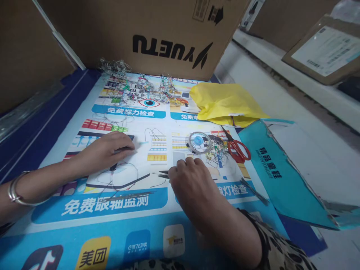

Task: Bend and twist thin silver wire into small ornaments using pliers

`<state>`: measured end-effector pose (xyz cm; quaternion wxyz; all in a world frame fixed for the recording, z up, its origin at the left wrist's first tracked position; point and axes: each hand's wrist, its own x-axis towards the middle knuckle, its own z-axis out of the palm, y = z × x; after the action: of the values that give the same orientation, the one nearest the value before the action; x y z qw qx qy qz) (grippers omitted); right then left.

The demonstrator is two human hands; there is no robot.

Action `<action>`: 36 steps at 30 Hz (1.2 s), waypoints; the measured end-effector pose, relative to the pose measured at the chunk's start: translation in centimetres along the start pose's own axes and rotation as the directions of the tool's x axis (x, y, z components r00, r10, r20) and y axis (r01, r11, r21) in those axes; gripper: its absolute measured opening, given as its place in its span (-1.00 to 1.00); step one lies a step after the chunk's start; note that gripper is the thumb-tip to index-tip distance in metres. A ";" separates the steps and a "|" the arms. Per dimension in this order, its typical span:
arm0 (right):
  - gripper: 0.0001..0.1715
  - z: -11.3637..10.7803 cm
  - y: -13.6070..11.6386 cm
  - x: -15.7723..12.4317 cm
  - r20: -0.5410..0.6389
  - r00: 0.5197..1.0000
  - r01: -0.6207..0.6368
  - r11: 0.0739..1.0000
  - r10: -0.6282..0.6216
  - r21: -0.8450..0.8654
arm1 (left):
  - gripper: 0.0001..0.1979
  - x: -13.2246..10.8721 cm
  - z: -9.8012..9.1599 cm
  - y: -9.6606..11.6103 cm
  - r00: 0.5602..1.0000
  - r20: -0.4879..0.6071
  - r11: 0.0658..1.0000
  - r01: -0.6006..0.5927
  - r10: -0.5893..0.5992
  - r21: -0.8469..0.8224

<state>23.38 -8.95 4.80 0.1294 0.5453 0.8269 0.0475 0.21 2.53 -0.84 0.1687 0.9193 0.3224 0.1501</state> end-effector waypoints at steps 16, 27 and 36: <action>-0.82 0.6 -0.3 -0.1 -0.210 0.971 0.110 0.993 -0.118 -0.053 | -0.74 -0.8 0.5 2.3 0.994 0.080 0.974 -0.058 0.078 -0.218; -0.85 0.3 -0.1 4.6 -0.380 0.923 0.089 0.994 -0.059 0.061 | -0.88 -1.0 -0.1 2.1 0.954 -0.290 0.962 -0.009 -0.074 -0.274; -0.68 1.4 -0.7 6.0 -0.082 0.988 0.010 0.471 0.132 0.882 | -0.93 -1.3 -0.1 2.5 0.742 -0.642 0.938 -0.049 -0.196 -0.343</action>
<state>20.88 -3.88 2.28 -0.2281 0.5585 0.7208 -0.3413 0.51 -0.13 0.03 0.2032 0.7477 0.3671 0.5146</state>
